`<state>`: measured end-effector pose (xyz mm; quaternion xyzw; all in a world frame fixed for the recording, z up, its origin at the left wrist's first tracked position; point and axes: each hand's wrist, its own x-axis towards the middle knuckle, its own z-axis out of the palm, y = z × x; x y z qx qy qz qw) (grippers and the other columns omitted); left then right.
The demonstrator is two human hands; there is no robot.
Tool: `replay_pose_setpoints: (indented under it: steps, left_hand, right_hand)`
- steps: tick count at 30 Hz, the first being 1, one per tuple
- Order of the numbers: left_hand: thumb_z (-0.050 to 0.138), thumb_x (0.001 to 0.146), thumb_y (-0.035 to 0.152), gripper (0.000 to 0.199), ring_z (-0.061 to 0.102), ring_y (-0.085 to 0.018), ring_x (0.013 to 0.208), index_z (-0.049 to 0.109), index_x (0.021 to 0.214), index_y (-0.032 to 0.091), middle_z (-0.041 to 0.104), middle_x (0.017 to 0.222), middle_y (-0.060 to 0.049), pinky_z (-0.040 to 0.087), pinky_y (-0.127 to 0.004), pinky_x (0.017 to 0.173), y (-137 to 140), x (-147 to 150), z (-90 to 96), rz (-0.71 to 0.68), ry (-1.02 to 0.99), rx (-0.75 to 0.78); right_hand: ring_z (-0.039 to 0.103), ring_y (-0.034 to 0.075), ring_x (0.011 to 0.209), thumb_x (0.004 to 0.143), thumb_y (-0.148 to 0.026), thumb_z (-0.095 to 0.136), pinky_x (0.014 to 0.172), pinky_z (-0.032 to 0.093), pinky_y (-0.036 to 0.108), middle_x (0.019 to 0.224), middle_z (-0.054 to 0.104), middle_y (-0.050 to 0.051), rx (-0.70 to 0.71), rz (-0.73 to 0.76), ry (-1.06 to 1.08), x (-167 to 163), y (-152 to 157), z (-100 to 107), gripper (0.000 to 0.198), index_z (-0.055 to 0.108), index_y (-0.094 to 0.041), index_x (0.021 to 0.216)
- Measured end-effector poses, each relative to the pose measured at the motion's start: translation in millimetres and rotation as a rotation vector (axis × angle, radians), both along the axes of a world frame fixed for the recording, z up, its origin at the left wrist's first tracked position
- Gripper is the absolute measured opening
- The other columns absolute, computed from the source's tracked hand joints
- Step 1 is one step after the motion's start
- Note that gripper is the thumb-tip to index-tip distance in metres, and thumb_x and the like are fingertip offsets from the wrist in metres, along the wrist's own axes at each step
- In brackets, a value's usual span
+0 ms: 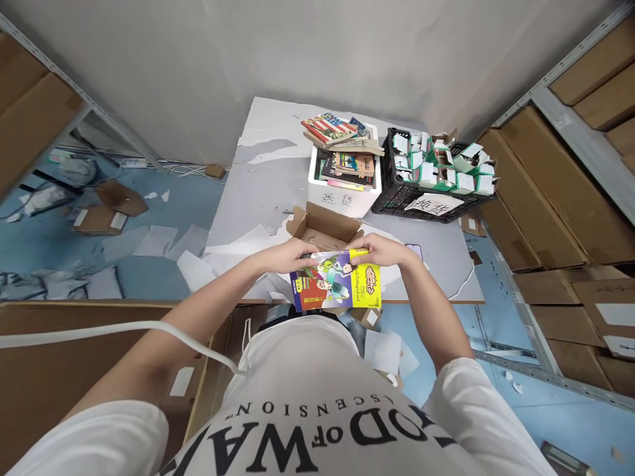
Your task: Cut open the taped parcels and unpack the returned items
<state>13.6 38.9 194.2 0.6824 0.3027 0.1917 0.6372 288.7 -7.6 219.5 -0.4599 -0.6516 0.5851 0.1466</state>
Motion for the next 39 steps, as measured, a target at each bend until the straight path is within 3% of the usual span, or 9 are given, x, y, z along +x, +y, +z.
replay_pose_setpoints:
  steps: [5,8,12,16,21,26,31,34,39]
  left_hand:
    - [0.08,0.063,0.038,0.033,0.068,-0.019,0.068,0.071,0.085,0.016,0.073,0.082,-0.008,0.052,-0.025,0.061,-36,-8,-39.7,0.282,-0.163,-0.4]
    - [0.078,0.066,0.044,0.041,0.069,-0.018,0.068,0.068,0.093,0.015,0.073,0.082,-0.006,0.054,-0.026,0.064,-58,-2,-56.5,0.493,-0.301,-0.524]
    - [0.077,0.067,0.045,0.046,0.07,-0.02,0.078,0.064,0.101,0.017,0.073,0.087,-0.006,0.055,-0.028,0.069,-80,11,-65.6,0.66,-0.442,-0.599]
    - [0.079,0.065,0.043,0.052,0.07,-0.021,0.081,0.063,0.106,0.016,0.073,0.089,-0.006,0.056,-0.029,0.069,-87,13,-67.3,0.657,-0.445,-0.677]
    - [0.081,0.063,0.04,0.055,0.07,-0.019,0.078,0.063,0.109,0.015,0.073,0.094,-0.007,0.054,-0.028,0.069,-86,7,-72.6,0.51,-0.36,-0.68]
    - [0.085,0.056,0.038,0.051,0.065,-0.012,0.063,0.063,0.095,0.015,0.07,0.075,0.0,0.05,-0.022,0.06,-91,3,-81.7,0.632,-0.221,-0.667]
    - [0.081,0.063,0.039,0.042,0.066,-0.013,0.068,0.066,0.093,0.014,0.071,0.078,-0.002,0.051,-0.022,0.064,-91,1,-83.5,0.599,-0.313,-0.665]
    - [0.079,0.068,0.036,0.038,0.067,-0.015,0.074,0.066,0.096,0.014,0.072,0.087,-0.006,0.054,-0.025,0.068,-90,1,-80.0,0.522,-0.416,-0.759]
    - [0.078,0.071,0.025,0.03,0.069,-0.016,0.079,0.068,0.097,0.012,0.072,0.092,-0.009,0.055,-0.027,0.076,-95,2,-75.1,0.33,-0.468,-1.045]
  right_hand:
    - [0.066,0.021,0.088,0.067,-0.048,0.074,0.076,0.055,0.036,0.103,0.07,0.009,0.272,-0.664,0.125,11,-15,-23,0.069,0.056,-0.023,0.129]
    - [0.062,0.023,0.105,0.067,-0.055,0.072,0.084,0.053,0.038,0.128,0.059,0.012,0.277,-0.837,0.258,-3,-43,-47,0.085,0.041,-0.027,0.14]
    - [0.064,0.025,0.103,0.073,-0.06,0.065,0.078,0.056,0.04,0.117,0.065,0.009,0.042,-0.808,0.343,-39,-74,-74,0.08,0.039,-0.027,0.141]
    - [0.065,0.026,0.1,0.073,-0.057,0.065,0.078,0.056,0.04,0.106,0.07,0.008,-0.037,-0.86,0.37,-57,-81,-83,0.073,0.049,-0.023,0.135]
    - [0.064,0.027,0.105,0.072,-0.058,0.066,0.083,0.056,0.043,0.116,0.068,0.008,-0.014,-0.944,0.415,-52,-76,-83,0.074,0.051,-0.022,0.134]
    - [0.062,0.028,0.11,0.07,-0.06,0.067,0.09,0.053,0.044,0.12,0.066,0.005,0.019,-0.967,0.473,-52,-76,-86,0.075,0.052,-0.024,0.134]
    - [0.059,0.029,0.114,0.07,-0.061,0.068,0.09,0.052,0.044,0.125,0.064,0.004,0.061,-0.93,0.468,-49,-76,-90,0.072,0.056,-0.025,0.131]
    - [0.061,0.029,0.111,0.075,-0.068,0.057,0.084,0.054,0.043,0.124,0.064,0.008,0.052,-0.874,0.52,-42,-66,-89,0.069,0.058,-0.024,0.127]
    - [0.055,0.026,0.118,0.073,-0.059,0.065,0.083,0.053,0.036,0.137,0.054,0.004,0.233,-0.817,0.431,-31,-24,-73,0.068,0.048,-0.032,0.134]
